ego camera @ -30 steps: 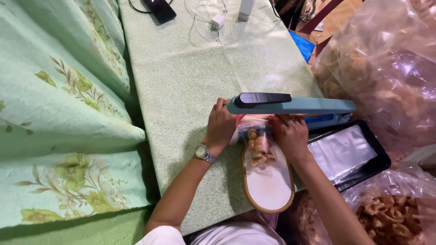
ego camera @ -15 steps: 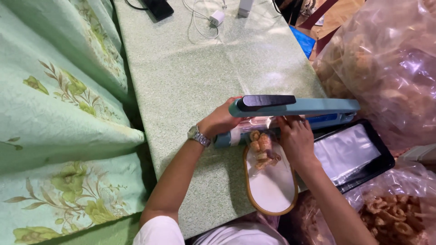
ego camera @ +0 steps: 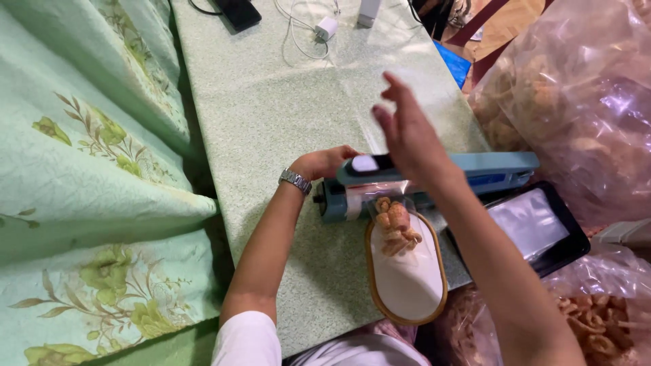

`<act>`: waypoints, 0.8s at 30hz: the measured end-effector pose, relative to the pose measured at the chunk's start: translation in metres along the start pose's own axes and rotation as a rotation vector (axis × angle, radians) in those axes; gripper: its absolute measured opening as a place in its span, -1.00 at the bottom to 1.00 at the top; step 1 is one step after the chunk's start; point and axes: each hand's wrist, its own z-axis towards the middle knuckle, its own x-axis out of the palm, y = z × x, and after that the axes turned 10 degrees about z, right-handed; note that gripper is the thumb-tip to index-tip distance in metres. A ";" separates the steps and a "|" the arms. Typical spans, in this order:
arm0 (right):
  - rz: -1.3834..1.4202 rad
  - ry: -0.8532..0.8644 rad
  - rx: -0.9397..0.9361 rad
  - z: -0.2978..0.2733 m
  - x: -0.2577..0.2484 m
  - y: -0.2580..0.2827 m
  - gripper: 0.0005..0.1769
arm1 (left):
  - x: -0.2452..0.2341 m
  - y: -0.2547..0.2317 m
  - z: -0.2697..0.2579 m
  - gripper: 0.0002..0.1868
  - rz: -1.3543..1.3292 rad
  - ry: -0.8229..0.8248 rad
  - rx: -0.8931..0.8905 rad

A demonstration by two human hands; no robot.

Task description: Filling small plastic bags with snacks and sealing them with a heat sealer

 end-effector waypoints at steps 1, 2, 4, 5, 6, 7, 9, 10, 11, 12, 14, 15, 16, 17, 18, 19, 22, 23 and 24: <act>-0.047 0.070 0.040 -0.003 0.010 -0.007 -0.43 | -0.005 -0.008 -0.017 -0.45 -0.216 -0.010 0.120; -0.093 0.139 0.080 -0.007 0.020 -0.015 -0.34 | -0.010 -0.016 -0.033 -0.68 -0.431 -0.020 0.240; -0.162 0.198 0.156 -0.010 0.030 -0.030 -0.29 | 0.033 0.036 0.043 -0.67 -0.376 -0.046 0.234; -0.231 0.256 0.229 -0.011 0.036 -0.038 -0.25 | 0.054 0.062 0.081 -0.67 -0.319 -0.074 0.230; -0.230 0.256 0.231 -0.010 0.034 -0.038 -0.25 | 0.051 0.059 0.076 -0.67 -0.319 -0.072 0.230; -0.196 0.280 0.191 -0.010 0.033 -0.038 -0.26 | 0.048 0.056 0.071 -0.65 -0.243 -0.109 0.231; -0.163 0.300 0.154 -0.009 0.032 -0.039 -0.26 | 0.043 0.050 0.058 -0.63 -0.166 -0.142 0.237; -0.192 0.305 0.124 -0.009 0.032 -0.041 -0.27 | 0.038 0.042 0.055 -0.63 -0.163 -0.146 0.244; -0.221 0.310 0.095 -0.009 0.032 -0.043 -0.27 | 0.035 0.033 0.051 -0.62 -0.162 -0.149 0.251; -0.224 0.308 0.099 -0.008 0.032 -0.047 -0.27 | 0.031 0.026 0.048 -0.62 -0.161 -0.152 0.258; -0.278 0.326 0.121 -0.006 0.034 -0.056 -0.26 | 0.023 0.014 0.039 -0.61 -0.156 -0.159 0.268; -0.276 0.324 0.123 -0.006 0.034 -0.057 -0.26 | 0.018 0.008 0.034 -0.61 -0.153 -0.162 0.271; -0.274 0.336 0.132 -0.005 0.034 -0.058 -0.26 | 0.013 0.001 0.028 -0.60 -0.149 -0.165 0.274; -0.275 0.348 0.138 -0.004 0.033 -0.059 -0.26 | 0.007 -0.006 0.023 -0.59 -0.145 -0.171 0.279; -0.276 0.344 0.139 -0.003 0.033 -0.058 -0.26 | 0.002 -0.012 0.019 -0.58 -0.141 -0.177 0.284; -0.283 0.354 0.142 -0.003 0.033 -0.058 -0.27 | -0.003 -0.018 0.015 -0.57 -0.138 -0.182 0.288; -0.288 0.368 0.159 -0.002 0.034 -0.057 -0.27 | -0.014 -0.034 0.000 -0.54 -0.135 -0.199 0.295; -0.288 0.370 0.172 -0.002 0.034 -0.057 -0.27 | -0.017 -0.039 -0.006 -0.52 -0.135 -0.203 0.296; -0.286 0.372 0.175 -0.003 0.035 -0.057 -0.27 | -0.019 -0.043 -0.011 -0.51 -0.135 -0.208 0.297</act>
